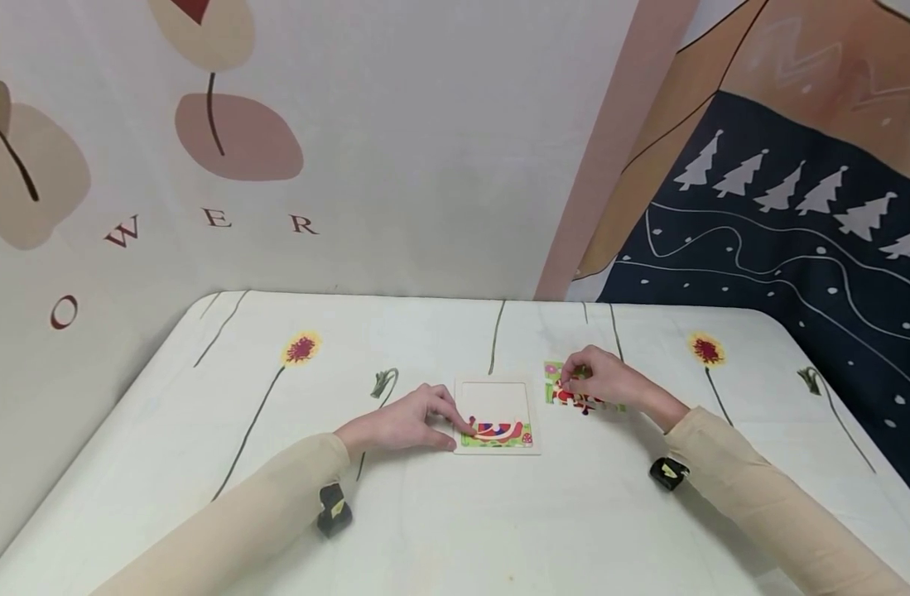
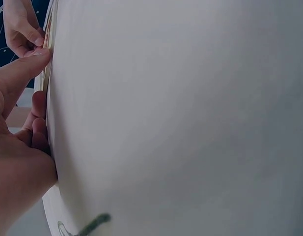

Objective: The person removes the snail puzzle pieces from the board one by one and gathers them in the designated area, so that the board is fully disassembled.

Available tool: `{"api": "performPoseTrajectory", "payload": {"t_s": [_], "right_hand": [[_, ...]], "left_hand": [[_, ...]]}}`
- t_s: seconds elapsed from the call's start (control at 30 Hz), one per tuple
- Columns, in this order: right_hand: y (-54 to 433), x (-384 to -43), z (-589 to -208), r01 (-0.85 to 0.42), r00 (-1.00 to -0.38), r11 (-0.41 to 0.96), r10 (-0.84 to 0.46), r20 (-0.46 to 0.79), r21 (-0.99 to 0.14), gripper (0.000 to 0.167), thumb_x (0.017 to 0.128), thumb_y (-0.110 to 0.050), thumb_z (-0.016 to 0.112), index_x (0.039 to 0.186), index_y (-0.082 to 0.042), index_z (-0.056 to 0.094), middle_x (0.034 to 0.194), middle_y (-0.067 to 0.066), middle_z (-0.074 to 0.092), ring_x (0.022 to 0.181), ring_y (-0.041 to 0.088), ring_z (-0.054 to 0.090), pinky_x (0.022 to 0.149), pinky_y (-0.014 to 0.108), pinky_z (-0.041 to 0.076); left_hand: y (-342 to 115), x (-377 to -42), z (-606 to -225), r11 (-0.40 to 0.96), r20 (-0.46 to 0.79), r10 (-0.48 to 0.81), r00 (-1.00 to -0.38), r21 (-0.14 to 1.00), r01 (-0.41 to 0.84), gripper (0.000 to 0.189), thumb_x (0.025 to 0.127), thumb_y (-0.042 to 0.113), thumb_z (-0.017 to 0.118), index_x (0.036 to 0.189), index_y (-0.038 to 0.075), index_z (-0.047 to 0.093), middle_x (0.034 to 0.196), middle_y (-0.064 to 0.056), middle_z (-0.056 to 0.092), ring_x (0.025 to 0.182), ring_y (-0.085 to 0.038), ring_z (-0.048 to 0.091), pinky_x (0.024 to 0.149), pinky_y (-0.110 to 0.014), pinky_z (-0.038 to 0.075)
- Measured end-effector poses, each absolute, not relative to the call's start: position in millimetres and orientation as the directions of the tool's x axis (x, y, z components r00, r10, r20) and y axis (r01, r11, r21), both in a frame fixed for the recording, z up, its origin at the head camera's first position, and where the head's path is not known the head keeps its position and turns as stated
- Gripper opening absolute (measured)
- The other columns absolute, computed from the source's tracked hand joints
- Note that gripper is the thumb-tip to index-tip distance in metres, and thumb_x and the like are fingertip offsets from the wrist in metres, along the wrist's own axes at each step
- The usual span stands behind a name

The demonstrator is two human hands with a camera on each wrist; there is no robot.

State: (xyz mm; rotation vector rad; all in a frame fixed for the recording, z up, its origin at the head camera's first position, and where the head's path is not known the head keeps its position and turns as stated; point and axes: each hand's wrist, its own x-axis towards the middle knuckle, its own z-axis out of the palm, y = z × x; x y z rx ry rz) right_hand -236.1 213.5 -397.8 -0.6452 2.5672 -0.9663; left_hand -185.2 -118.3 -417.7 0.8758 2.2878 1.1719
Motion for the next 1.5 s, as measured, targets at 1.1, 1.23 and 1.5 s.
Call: {"api": "performPoseTrajectory", "payload": {"t_s": [1.1,1.23,1.5], "right_hand": [[186,-203,-394,-0.344,-0.807,0.507,-0.591,-0.027,-0.791,0.01,0.088,-0.001,0.063,0.097,-0.003,0.068,0.09,0.003,0.06,0.073,0.019,0.05,0.059,0.025,0.041],[184,-202,-393,-0.365,-0.786,0.513,-0.618,-0.038,-0.777,0.012,0.088,-0.004,0.064,0.099,-0.005,0.069,0.091,0.0,0.061,0.073,0.018,0.049,0.064,0.026,0.04],[179,-198,-394,-0.365,-0.747,0.488,-0.662,-0.063,-0.793,0.015,0.088,-0.002,0.065,0.102,0.0,0.069,0.09,0.001,0.064,0.073,0.014,0.046,0.07,0.028,0.038]], "left_hand": [[-82,-198,-409,0.393,-0.02,0.714,-0.7,0.838,0.377,0.018,0.081,0.004,0.072,0.096,0.01,0.077,0.095,0.008,0.065,0.098,-0.012,0.054,0.093,-0.038,0.036],[-80,-202,-411,0.386,-0.02,0.744,-0.668,0.829,0.405,0.016,0.081,0.005,0.074,0.096,0.01,0.077,0.094,0.008,0.065,0.097,-0.009,0.056,0.092,-0.036,0.039],[-80,-207,-415,0.359,0.014,0.771,-0.637,0.817,0.452,0.015,0.079,0.005,0.076,0.094,0.008,0.077,0.092,0.007,0.067,0.093,-0.007,0.056,0.09,-0.032,0.038]]}}
